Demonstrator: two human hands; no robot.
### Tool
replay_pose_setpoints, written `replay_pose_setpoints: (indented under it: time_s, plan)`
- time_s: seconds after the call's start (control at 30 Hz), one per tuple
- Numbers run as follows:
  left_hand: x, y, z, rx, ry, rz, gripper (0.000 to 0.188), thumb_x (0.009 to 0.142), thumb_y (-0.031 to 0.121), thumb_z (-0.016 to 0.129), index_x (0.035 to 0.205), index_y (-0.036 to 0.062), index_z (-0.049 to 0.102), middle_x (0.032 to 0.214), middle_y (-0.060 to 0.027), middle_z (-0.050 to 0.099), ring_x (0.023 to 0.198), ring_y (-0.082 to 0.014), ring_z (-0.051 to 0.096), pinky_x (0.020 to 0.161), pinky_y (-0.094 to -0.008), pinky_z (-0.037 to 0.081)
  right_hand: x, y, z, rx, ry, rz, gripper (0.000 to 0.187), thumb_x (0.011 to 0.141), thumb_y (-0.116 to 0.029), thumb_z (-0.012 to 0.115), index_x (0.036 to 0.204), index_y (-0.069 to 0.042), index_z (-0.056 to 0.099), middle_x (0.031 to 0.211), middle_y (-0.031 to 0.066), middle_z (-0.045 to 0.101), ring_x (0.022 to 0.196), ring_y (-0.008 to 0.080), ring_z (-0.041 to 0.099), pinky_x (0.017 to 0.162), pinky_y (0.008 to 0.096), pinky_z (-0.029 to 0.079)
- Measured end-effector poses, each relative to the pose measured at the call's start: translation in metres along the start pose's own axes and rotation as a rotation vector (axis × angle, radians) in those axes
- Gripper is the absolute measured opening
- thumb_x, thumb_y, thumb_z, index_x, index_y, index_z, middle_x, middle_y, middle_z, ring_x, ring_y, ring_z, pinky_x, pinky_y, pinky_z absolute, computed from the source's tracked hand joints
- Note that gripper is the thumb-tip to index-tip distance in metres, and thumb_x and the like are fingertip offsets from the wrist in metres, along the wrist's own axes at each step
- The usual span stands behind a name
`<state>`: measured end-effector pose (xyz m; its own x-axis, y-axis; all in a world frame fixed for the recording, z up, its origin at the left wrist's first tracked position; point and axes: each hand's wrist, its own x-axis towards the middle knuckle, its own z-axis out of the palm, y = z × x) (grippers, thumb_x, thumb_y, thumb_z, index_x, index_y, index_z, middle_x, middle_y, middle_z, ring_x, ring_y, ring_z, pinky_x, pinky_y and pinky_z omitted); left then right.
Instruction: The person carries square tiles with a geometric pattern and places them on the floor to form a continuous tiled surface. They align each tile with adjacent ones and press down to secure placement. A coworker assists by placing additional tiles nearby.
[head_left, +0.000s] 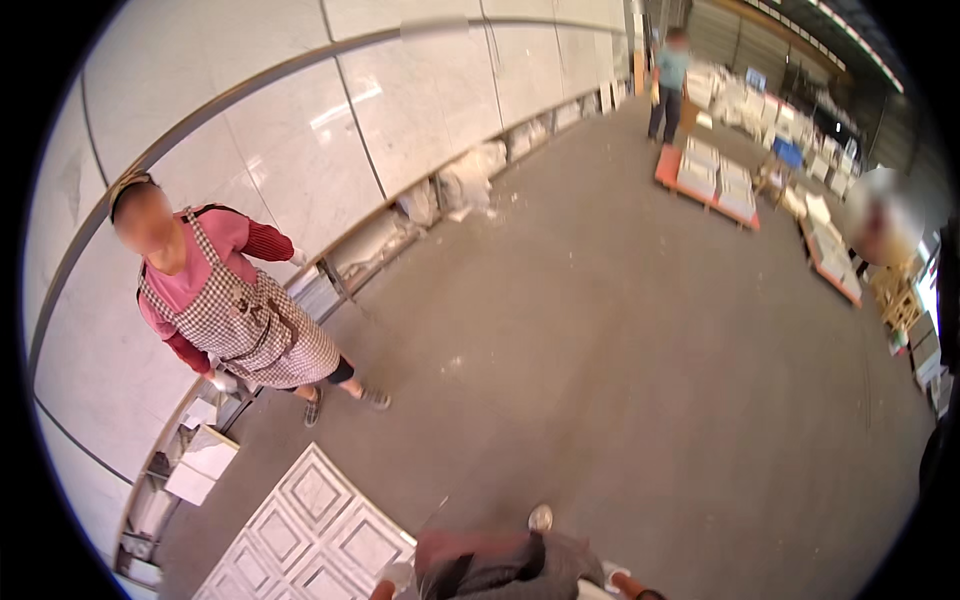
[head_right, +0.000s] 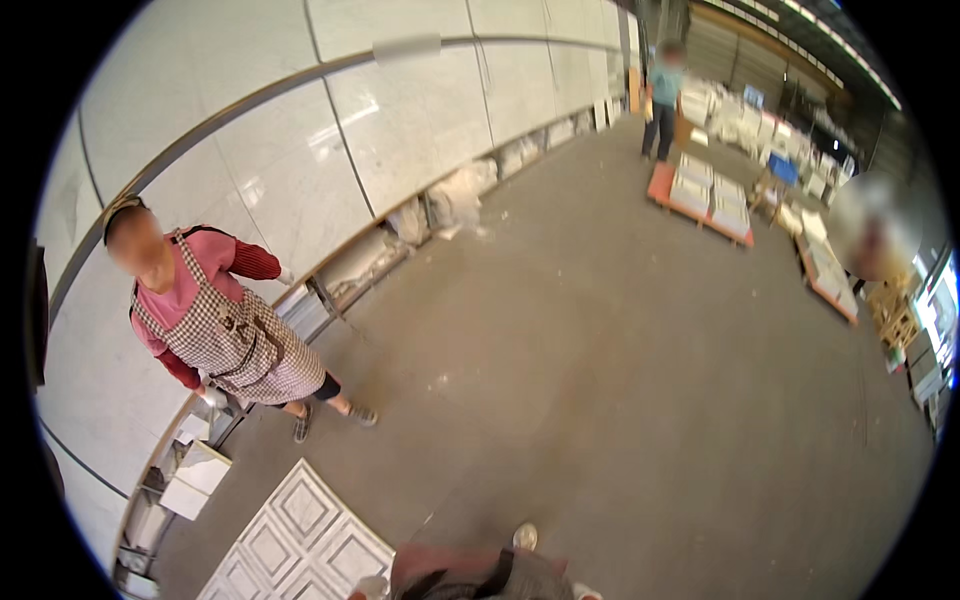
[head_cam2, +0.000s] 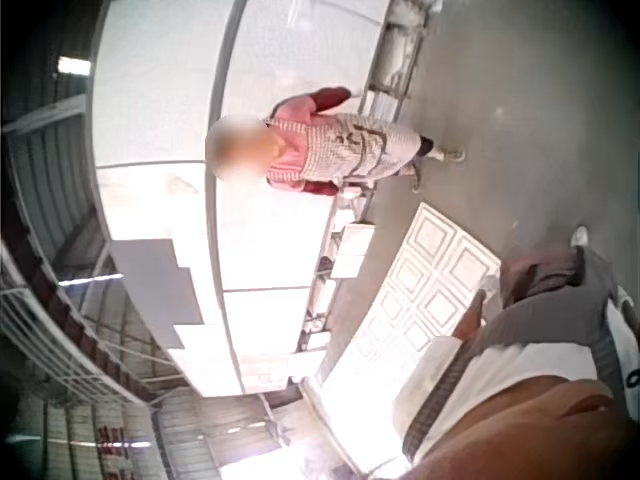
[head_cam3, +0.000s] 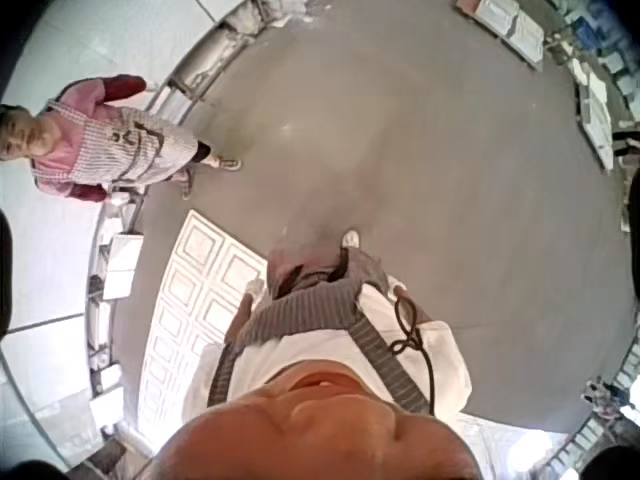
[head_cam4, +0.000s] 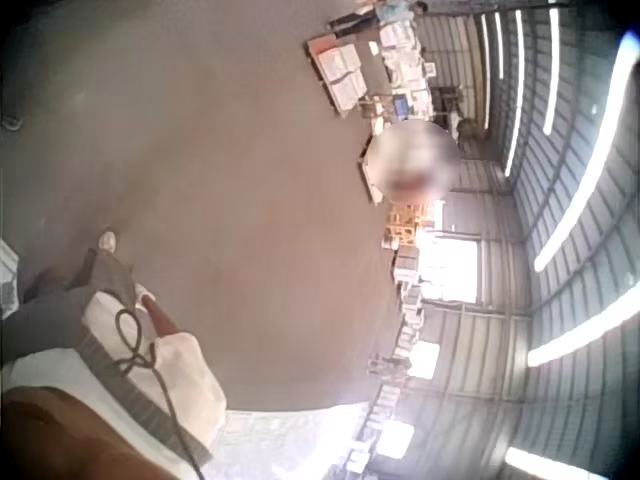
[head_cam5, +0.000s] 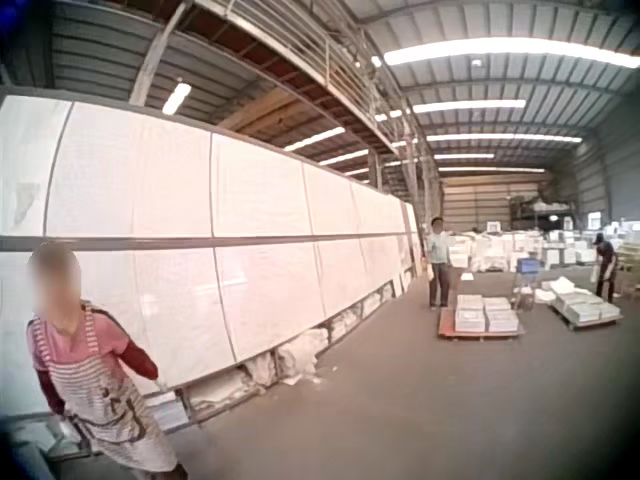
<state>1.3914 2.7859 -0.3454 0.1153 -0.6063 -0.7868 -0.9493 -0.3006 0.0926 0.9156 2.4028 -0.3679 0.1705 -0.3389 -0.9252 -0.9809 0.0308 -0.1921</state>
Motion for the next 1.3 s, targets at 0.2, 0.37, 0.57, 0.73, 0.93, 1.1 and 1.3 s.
replay_pose_setpoints:
  time_s: [0.2,0.37,0.57,0.73,0.93,1.1,1.3]
  plan:
    - [0.083,0.083,-0.136,-0.079,0.137,-0.056,0.027,0.085,0.026,0.052,0.092,0.0056,0.069,0.104,-0.0168,0.068,0.102,-0.0328,0.064,0.084,-0.0452,0.05,-0.043,0.063,-0.085,0.186,0.065,-0.274,0.034,0.088,-0.02,0.059,0.119,-0.009,0.064,0.111,0.0137,0.068,0.1,0.0225,0.067,0.084,0.0322,0.052]
    - [0.146,0.183,-0.275,-0.487,0.329,0.076,0.039,0.089,0.033,0.044,0.107,0.006,0.066,0.115,-0.0211,0.063,0.111,-0.0397,0.057,0.096,-0.0459,0.044,0.013,0.117,-0.09,1.095,0.051,-0.075,0.021,0.09,-0.022,0.059,0.105,-0.009,0.066,0.099,0.0066,0.069,0.085,0.0258,0.067,0.074,0.0386,0.054]
    - [0.222,0.265,-0.449,-0.552,0.359,0.166,0.039,0.092,0.032,0.041,0.103,0.0024,0.064,0.116,-0.0224,0.062,0.111,-0.0402,0.056,0.095,-0.0458,0.044,0.027,0.036,-0.289,1.426,0.327,-0.045,0.033,0.09,-0.021,0.062,0.118,-0.004,0.064,0.096,0.0044,0.068,0.081,0.0185,0.065,0.07,0.0343,0.053]
    - [0.359,0.132,-0.48,0.236,0.05,0.244,0.027,0.085,0.02,0.051,0.098,0.0054,0.07,0.106,-0.0199,0.068,0.099,-0.038,0.065,0.088,-0.0468,0.051,0.076,-0.078,-0.388,1.308,0.429,-0.372,0.037,0.091,-0.023,0.061,0.121,-0.001,0.063,0.102,0.0073,0.068,0.088,0.0193,0.066,0.076,0.0333,0.053]
    - [0.496,0.108,-0.643,0.462,-0.055,0.251,0.015,0.078,0.017,0.062,0.082,0.007,0.073,0.088,-0.0141,0.071,0.084,-0.0308,0.07,0.072,-0.0412,0.057,0.166,-0.066,-0.418,1.091,0.495,-0.218,0.032,0.092,-0.02,0.059,0.118,-0.002,0.063,0.102,0.0072,0.068,0.088,0.021,0.067,0.078,0.0352,0.054]
    - [0.591,0.185,-0.836,-0.335,0.045,0.08,0.018,0.083,0.021,0.059,0.081,0.0052,0.069,0.075,-0.0101,0.065,0.065,-0.023,0.062,0.059,-0.0365,0.051,0.17,-0.062,-0.473,1.643,0.315,0.141,0.024,0.088,-0.026,0.061,0.098,-0.006,0.066,0.093,0.0099,0.069,0.079,0.0274,0.066,0.073,0.039,0.054]
    - [0.697,0.401,-1.017,-0.986,0.053,0.073,0.035,0.09,0.036,0.059,0.082,0.0023,0.064,0.066,-0.0044,0.059,0.056,-0.0153,0.054,0.057,-0.0311,0.047,0.262,-0.013,-0.501,0.249,0.469,-0.166,0.033,0.089,-0.03,0.054,0.109,-0.007,0.067,0.111,0.0124,0.069,0.103,0.03,0.064,0.085,0.0419,0.051]
